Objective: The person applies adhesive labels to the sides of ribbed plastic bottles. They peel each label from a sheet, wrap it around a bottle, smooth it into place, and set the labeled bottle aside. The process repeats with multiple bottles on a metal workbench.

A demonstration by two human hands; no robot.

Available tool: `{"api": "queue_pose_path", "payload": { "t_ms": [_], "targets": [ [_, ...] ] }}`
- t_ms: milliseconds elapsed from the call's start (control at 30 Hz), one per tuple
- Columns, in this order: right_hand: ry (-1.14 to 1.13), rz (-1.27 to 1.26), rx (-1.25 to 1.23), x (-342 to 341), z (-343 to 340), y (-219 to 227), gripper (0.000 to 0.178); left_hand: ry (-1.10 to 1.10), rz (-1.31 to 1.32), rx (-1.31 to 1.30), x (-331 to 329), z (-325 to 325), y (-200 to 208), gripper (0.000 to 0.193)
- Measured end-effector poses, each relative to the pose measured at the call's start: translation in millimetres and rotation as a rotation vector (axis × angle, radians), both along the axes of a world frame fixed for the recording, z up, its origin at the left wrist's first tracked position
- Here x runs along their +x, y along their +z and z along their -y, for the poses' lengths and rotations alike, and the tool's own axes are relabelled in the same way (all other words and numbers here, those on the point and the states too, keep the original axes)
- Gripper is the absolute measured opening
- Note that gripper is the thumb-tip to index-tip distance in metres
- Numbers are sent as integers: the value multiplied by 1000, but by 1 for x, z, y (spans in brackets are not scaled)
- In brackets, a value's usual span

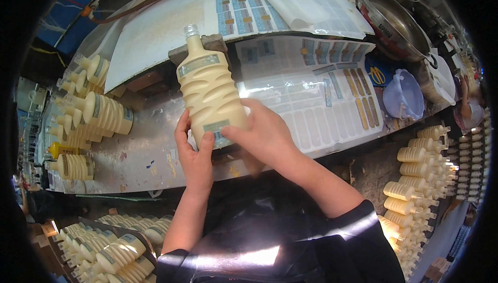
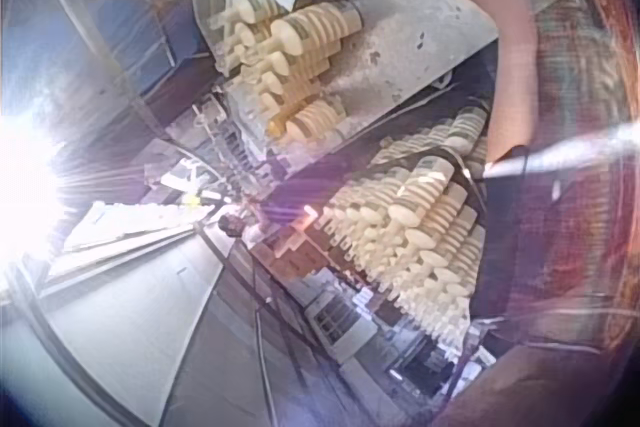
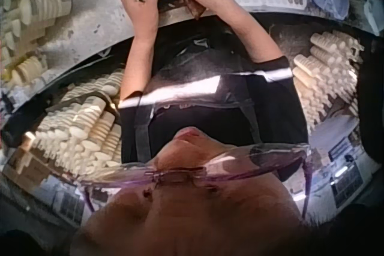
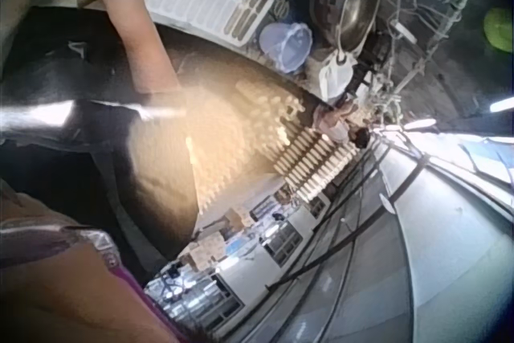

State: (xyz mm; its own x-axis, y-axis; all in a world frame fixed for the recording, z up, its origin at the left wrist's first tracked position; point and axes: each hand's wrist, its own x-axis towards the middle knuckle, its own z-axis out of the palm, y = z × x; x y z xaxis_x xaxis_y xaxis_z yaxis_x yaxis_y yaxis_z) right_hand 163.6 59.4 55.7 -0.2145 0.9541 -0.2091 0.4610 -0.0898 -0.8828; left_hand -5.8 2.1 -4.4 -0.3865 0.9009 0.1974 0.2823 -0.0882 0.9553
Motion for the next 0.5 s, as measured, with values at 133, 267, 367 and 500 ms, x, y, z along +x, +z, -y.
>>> {"api": "queue_pose_path", "payload": {
  "t_ms": [133,267,367,500],
  "targets": [
    [-1,0,-17,1,-1,1,75,-5,41,10,2,1,-2,71],
    [-2,1,-4,2,-2,-2,73,-12,61,9,1,0,-5,71],
    [-6,-11,-6,1,-2,-1,71,-18,98,9,3,1,-3,71],
    [-20,-45,-1,0,-2,-3,70,-29,121,13,4,1,0,71]
  ]
}}
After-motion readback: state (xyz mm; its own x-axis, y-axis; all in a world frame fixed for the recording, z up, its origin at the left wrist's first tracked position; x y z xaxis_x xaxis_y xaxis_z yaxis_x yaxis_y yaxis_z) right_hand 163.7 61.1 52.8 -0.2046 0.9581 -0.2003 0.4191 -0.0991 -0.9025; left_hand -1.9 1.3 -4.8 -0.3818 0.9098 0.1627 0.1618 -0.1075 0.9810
